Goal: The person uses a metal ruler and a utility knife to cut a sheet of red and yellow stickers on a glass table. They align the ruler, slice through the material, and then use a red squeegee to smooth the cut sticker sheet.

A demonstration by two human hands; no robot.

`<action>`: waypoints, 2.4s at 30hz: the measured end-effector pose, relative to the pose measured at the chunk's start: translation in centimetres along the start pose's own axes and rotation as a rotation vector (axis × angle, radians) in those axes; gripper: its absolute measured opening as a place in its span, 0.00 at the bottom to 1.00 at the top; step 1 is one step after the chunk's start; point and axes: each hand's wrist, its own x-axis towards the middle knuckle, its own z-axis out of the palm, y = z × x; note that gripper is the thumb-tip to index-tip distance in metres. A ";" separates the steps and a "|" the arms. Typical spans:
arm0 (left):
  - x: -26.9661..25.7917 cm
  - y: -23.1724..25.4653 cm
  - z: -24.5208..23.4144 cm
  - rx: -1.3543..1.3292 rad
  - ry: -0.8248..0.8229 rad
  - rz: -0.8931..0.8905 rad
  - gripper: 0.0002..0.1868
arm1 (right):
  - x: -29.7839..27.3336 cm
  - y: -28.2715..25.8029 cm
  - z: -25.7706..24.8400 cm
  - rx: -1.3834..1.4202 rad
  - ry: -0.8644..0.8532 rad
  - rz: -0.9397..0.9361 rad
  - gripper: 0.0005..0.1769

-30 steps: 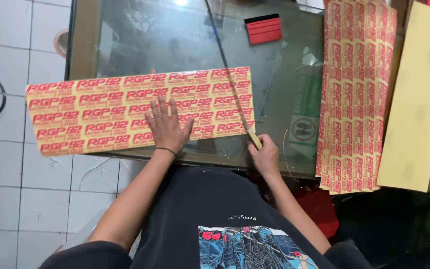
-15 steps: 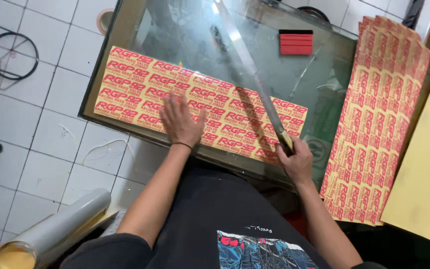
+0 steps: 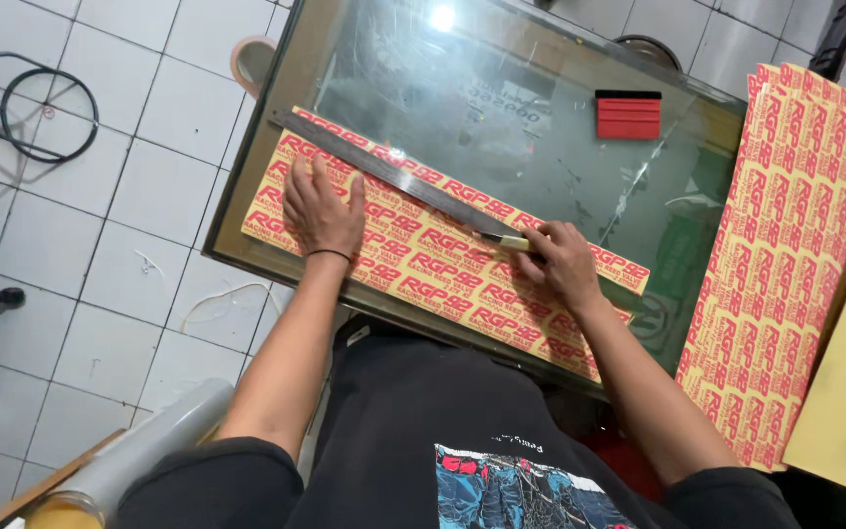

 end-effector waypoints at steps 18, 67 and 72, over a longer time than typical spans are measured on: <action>6.1 -1.6 2.2 0.138 -0.112 0.037 0.48 | -8.8 -0.6 -0.5 -0.387 0.263 0.679 0.07; 6.8 0.8 -0.3 0.080 -0.305 -0.027 0.47 | -5.2 -3.2 -3.3 -0.266 0.242 0.730 0.09; 6.8 0.6 -0.1 0.085 -0.298 -0.036 0.49 | -5.2 -3.4 -3.0 -0.246 0.267 0.753 0.11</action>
